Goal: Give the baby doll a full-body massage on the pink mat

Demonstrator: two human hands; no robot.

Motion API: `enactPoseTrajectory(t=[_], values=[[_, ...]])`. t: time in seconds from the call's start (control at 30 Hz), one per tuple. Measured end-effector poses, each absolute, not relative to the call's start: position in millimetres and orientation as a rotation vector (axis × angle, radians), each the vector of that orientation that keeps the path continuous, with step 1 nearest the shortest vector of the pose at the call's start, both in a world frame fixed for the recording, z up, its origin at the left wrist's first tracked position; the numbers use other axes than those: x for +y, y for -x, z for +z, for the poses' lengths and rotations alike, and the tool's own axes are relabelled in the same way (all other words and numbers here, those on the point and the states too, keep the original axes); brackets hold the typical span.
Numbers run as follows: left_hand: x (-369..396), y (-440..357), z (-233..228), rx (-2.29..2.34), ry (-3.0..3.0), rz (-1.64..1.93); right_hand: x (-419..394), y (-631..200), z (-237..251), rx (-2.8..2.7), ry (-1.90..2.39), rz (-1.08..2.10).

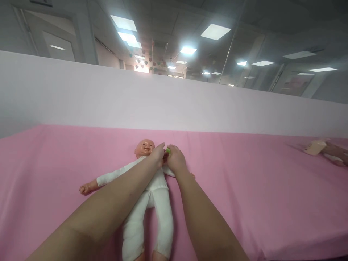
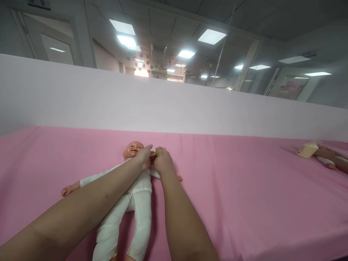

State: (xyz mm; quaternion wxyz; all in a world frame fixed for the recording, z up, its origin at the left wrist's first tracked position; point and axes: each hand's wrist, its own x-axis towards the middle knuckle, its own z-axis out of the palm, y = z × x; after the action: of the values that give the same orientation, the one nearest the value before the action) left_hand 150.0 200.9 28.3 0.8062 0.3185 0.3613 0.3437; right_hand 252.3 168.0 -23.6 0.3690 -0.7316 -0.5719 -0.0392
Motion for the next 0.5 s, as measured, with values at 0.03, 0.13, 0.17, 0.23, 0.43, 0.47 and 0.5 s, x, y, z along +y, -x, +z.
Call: enactPoseTrajectory(t=[0.03, 0.13, 0.17, 0.23, 0.43, 0.47, 0.5], values=[[201, -150, 28, 0.771, -0.678, 0.736, 168, -252, -24, -1.464, 1.883, -0.1], [201, -142, 29, 0.767, -0.681, 0.742, 167, -250, -23, -1.466, 1.893, -0.104], [200, -137, 30, 0.764, -0.68, 0.753, 166, -249, -23, -1.469, 1.894, -0.108], [198, -124, 31, 0.764, -0.68, 0.787, 163, -246, -20, -1.475, 1.891, -0.123], [186, -68, 26, 0.668, -0.621, 0.895, 143, -208, 9, -1.507, 1.745, -0.214], [185, -59, 24, 0.64, -0.601, 0.908, 137, -196, 16, -1.554, 1.693, -0.198], [184, -52, 23, 0.616, -0.574, 0.922, 130, -183, 21, -1.634, 1.631, -0.167]])
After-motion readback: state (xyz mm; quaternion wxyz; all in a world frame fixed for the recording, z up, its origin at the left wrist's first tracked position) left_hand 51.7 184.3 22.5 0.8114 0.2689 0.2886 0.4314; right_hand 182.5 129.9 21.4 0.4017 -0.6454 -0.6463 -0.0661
